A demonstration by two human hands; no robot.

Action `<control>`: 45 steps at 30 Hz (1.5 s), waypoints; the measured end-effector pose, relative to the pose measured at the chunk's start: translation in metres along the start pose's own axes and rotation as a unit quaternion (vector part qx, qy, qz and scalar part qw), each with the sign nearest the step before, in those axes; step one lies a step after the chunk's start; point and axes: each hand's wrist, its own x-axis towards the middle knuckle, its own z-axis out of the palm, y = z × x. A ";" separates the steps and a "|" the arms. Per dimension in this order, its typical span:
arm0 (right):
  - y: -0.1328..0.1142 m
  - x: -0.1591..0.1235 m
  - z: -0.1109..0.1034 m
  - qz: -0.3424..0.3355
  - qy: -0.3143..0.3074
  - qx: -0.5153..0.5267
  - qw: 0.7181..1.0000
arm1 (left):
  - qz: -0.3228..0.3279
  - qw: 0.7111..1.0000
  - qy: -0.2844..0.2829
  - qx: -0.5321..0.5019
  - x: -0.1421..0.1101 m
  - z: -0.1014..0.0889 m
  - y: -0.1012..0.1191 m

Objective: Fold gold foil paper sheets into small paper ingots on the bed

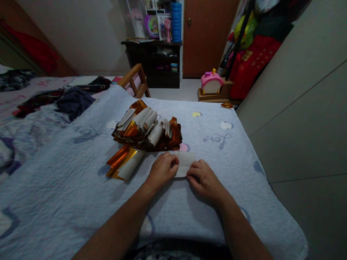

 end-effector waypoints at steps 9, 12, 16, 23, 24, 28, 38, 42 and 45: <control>0.007 0.001 0.010 0.033 0.019 -0.007 0.999 | 0.046 0.985 -0.085 -0.141 0.002 -0.015 -0.004; 0.007 0.002 0.012 0.039 0.028 -0.015 0.999 | 0.043 0.975 -0.147 -0.159 0.001 -0.023 -0.003; 0.008 0.002 0.014 0.043 0.042 -0.028 0.998 | 0.054 0.983 -0.153 -0.090 0.002 -0.022 -0.002; 0.008 0.002 0.014 0.104 0.071 -0.031 0.992 | 0.036 0.990 -0.134 0.001 0.005 -0.012 -0.003; 0.009 0.002 0.014 0.109 0.072 -0.030 0.991 | 0.031 0.991 -0.133 0.003 0.004 -0.012 -0.003; 0.012 0.001 0.014 0.126 0.085 -0.035 0.988 | 0.017 0.993 -0.117 0.000 0.003 -0.012 -0.002; 0.008 0.004 0.015 0.148 0.085 -0.085 0.982 | 0.001 0.995 -0.096 0.010 0.001 -0.010 -0.001; 0.007 0.004 0.016 0.155 0.084 -0.102 0.979 | -0.003 0.996 -0.086 0.024 0.000 -0.008 -0.001; 0.006 0.005 0.017 0.161 0.084 -0.111 0.977 | -0.003 0.995 -0.092 0.043 -0.001 -0.007 0.000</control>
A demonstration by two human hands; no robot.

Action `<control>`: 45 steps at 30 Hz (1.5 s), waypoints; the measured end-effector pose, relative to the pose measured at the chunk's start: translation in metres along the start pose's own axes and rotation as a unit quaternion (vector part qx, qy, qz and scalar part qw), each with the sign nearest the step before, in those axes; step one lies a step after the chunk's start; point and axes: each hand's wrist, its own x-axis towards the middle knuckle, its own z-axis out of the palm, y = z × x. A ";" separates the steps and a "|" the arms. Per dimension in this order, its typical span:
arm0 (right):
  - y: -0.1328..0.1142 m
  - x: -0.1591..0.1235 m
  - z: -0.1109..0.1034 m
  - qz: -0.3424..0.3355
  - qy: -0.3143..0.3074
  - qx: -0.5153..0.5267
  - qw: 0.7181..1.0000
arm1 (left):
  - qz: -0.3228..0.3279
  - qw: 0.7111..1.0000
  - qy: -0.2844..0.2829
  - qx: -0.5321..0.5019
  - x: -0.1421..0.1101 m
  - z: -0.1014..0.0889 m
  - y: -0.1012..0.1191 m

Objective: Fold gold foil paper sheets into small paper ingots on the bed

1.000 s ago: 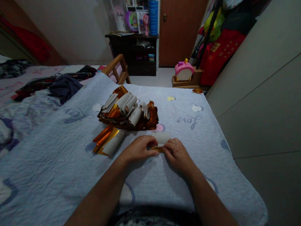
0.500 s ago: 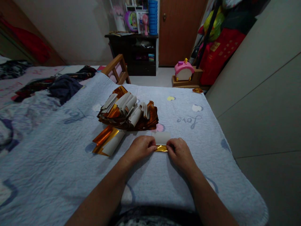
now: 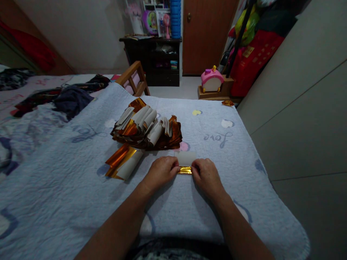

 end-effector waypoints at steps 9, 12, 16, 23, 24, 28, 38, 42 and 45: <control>0.000 0.001 0.002 0.000 0.011 -0.009 1.000 | 0.003 1.000 0.009 0.026 -0.002 0.004 0.002; 0.001 0.001 0.003 -0.001 0.010 -0.014 1.000 | 0.001 0.999 0.012 0.051 -0.004 0.006 0.003; 0.001 0.001 0.004 0.001 0.009 -0.007 1.000 | -0.010 0.997 0.014 0.080 -0.004 0.006 0.002; 0.002 -0.001 0.005 0.027 0.020 -0.012 0.999 | -0.032 0.997 0.009 0.069 -0.004 0.002 0.003; 0.002 -0.001 0.005 0.029 0.021 -0.012 0.999 | -0.035 0.997 0.009 0.069 -0.004 0.002 0.003; 0.002 -0.001 0.005 0.034 0.025 -0.014 0.999 | -0.031 0.997 0.015 0.074 -0.005 0.003 0.002; 0.005 0.000 0.005 0.001 0.014 -0.003 1.000 | -0.028 0.997 -0.004 0.078 -0.005 -0.001 0.003; 0.004 0.001 0.004 -0.010 -0.003 -0.010 1.000 | -0.003 0.997 -0.004 0.072 -0.004 0.001 -0.001; 0.002 0.000 0.003 -0.013 -0.002 -0.026 1.000 | 0.016 0.998 -0.005 0.065 -0.004 0.002 -0.003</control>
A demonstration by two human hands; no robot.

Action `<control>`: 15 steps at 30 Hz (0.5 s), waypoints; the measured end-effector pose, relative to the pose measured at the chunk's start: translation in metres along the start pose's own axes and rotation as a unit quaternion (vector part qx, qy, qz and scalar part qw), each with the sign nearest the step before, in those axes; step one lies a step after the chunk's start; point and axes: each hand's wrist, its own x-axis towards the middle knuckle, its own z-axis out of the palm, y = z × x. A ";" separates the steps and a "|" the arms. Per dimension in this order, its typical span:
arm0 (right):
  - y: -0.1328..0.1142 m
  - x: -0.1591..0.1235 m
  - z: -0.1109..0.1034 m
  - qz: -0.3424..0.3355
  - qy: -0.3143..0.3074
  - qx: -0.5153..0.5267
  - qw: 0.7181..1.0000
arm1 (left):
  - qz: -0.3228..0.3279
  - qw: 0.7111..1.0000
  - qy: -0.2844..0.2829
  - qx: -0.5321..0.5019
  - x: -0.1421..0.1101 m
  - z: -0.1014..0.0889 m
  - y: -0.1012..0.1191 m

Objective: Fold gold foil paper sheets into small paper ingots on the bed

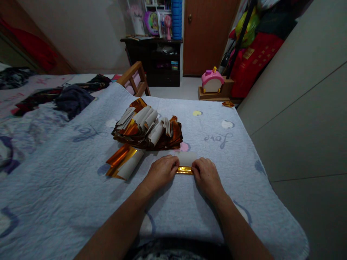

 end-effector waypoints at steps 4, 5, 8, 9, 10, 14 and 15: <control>-0.005 -0.001 -0.002 0.001 0.005 -0.018 1.000 | 0.007 1.000 -0.004 -0.003 0.000 0.000 0.000; -0.007 -0.001 -0.002 0.003 0.007 -0.024 1.000 | 0.008 1.000 -0.005 -0.003 0.000 -0.001 0.000; -0.014 -0.001 -0.003 0.012 0.011 -0.055 0.998 | 0.011 1.000 -0.008 -0.001 -0.002 -0.002 0.001; -0.017 -0.001 -0.003 0.015 0.012 -0.068 0.997 | 0.011 1.000 -0.009 -0.001 -0.002 -0.002 0.001; -0.019 -0.001 -0.003 0.018 0.013 -0.083 0.996 | 0.011 1.000 -0.009 -0.001 -0.002 -0.002 0.002; -0.028 -0.002 -0.003 0.031 0.012 -0.129 0.991 | 0.009 1.000 -0.008 -0.010 -0.004 -0.002 0.002; -0.030 -0.002 -0.003 0.035 0.011 -0.136 0.990 | 0.009 1.000 -0.008 -0.013 -0.004 -0.002 0.002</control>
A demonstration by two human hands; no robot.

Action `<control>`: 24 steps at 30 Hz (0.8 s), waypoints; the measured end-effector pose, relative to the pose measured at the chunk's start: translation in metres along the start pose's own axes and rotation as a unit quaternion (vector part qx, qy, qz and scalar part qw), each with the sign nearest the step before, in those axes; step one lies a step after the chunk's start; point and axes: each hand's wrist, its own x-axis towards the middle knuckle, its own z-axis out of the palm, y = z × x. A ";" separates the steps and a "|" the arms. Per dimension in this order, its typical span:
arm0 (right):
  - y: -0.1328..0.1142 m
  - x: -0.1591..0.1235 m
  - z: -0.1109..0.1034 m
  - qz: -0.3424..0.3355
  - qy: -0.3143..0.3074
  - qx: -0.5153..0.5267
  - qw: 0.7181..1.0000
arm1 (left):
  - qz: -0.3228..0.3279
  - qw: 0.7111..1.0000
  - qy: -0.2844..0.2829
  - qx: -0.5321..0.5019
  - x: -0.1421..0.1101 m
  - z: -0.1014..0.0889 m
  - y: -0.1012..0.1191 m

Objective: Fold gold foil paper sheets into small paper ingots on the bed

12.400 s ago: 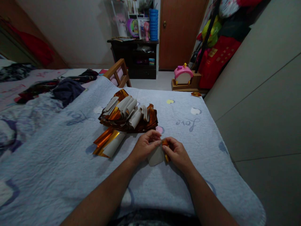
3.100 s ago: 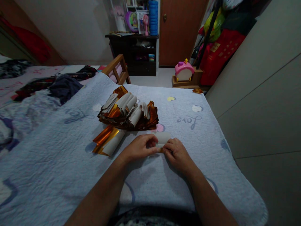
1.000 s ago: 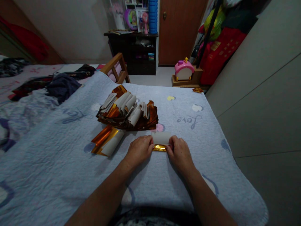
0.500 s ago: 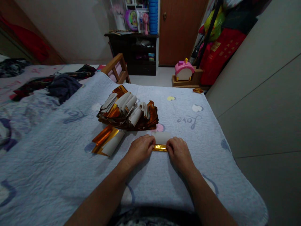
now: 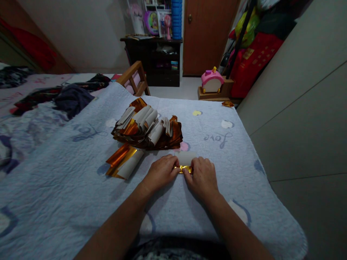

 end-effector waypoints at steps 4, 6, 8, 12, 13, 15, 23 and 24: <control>-0.005 0.000 -0.002 0.011 -0.003 -0.014 1.000 | 0.002 1.000 -0.008 -0.004 0.001 0.000 -0.002; -0.006 -0.001 -0.002 0.014 -0.004 -0.017 1.000 | 0.007 1.000 -0.009 -0.005 0.001 0.000 -0.004; -0.006 -0.001 -0.001 0.015 -0.003 -0.017 1.000 | 0.014 1.000 -0.007 -0.008 0.002 0.001 -0.007; -0.006 -0.001 0.000 0.014 0.001 -0.013 1.000 | 0.017 1.000 -0.006 -0.010 0.003 0.002 -0.010; -0.006 -0.001 0.000 0.014 0.000 -0.013 1.000 | 0.016 1.000 -0.007 -0.011 0.003 0.001 -0.010; -0.005 -0.002 0.000 0.012 -0.001 -0.012 1.000 | 0.015 1.000 -0.012 -0.013 0.003 0.000 -0.010; 0.006 -0.002 -0.002 0.010 -0.009 0.008 1.000 | 0.031 0.999 -0.018 -0.033 0.003 -0.003 -0.012; 0.008 -0.002 -0.002 0.007 -0.007 0.011 1.000 | 0.032 0.999 -0.019 -0.036 0.003 -0.004 -0.012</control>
